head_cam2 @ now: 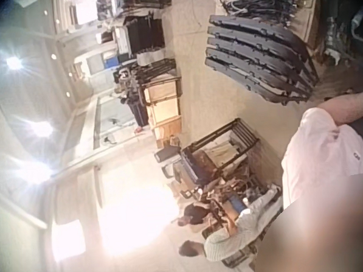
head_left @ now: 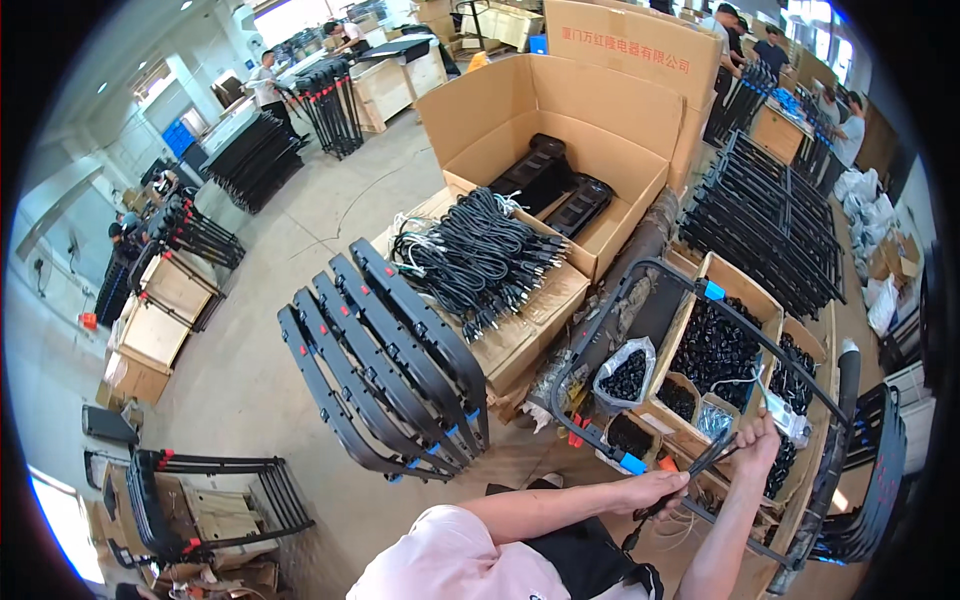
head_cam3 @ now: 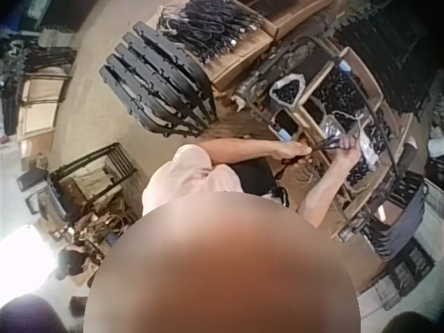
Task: Assemble treadmill components by attaching plastic covers and securing wiring with ties and a pneumatic screwdriver.
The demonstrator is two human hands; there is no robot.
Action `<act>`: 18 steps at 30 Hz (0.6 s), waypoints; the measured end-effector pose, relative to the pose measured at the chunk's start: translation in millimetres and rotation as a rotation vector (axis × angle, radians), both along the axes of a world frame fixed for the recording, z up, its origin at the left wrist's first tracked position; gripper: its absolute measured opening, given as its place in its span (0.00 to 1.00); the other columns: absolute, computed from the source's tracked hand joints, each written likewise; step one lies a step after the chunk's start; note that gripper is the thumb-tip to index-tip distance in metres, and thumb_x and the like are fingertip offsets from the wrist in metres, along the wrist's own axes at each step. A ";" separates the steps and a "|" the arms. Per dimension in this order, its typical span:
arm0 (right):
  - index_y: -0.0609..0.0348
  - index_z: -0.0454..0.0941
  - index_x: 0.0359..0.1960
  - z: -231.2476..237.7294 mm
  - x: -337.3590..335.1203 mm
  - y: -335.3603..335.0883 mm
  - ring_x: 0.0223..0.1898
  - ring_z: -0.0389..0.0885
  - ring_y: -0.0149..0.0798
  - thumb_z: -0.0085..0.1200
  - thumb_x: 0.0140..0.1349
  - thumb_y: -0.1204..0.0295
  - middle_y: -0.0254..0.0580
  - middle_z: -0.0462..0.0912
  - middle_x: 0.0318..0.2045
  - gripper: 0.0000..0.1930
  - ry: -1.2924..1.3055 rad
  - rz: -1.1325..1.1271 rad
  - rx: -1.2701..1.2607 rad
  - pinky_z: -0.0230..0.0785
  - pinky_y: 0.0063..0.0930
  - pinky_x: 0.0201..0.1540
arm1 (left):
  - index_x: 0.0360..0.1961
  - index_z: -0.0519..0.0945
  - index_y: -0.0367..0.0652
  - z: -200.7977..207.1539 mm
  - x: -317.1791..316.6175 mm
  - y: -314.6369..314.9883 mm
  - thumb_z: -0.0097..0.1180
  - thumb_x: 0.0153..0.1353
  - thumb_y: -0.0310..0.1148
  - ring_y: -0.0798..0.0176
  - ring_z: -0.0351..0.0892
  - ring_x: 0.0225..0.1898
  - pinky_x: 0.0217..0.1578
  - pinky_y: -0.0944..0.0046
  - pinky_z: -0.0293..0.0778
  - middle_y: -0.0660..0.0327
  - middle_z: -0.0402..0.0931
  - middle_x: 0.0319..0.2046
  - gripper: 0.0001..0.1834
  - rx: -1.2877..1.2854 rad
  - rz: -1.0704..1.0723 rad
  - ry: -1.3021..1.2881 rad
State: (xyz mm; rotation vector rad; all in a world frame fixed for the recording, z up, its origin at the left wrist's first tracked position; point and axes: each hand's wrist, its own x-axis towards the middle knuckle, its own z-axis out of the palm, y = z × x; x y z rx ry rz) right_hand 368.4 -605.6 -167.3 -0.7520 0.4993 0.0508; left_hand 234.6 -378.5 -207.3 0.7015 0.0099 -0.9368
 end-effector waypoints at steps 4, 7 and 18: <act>0.53 0.75 0.42 25.4 20.8 -39.8 0.17 0.50 0.22 0.44 0.82 0.60 0.20 0.56 0.19 0.13 -0.083 -0.172 0.037 0.41 0.22 0.18 | 0.37 0.68 0.47 6.0 -20.1 -15.0 0.36 0.83 0.54 0.70 0.69 0.25 0.28 0.66 0.71 0.68 0.67 0.27 0.23 0.028 -0.022 -0.206; 0.54 0.76 0.42 50.7 25.7 -66.1 0.16 0.50 0.23 0.43 0.83 0.60 0.21 0.56 0.18 0.14 -0.122 -0.199 0.033 0.41 0.22 0.17 | 0.35 0.66 0.47 23.4 -28.8 -22.3 0.34 0.84 0.54 0.70 0.69 0.23 0.26 0.66 0.70 0.67 0.67 0.24 0.25 0.116 -0.027 -0.327; 0.58 0.77 0.41 57.1 -8.0 -125.5 0.15 0.49 0.23 0.41 0.84 0.60 0.22 0.56 0.17 0.17 -0.214 -0.259 0.068 0.41 0.22 0.16 | 0.39 0.66 0.45 43.9 -90.3 -37.3 0.34 0.84 0.52 0.69 0.70 0.21 0.23 0.63 0.70 0.64 0.66 0.25 0.22 0.455 -0.018 -0.545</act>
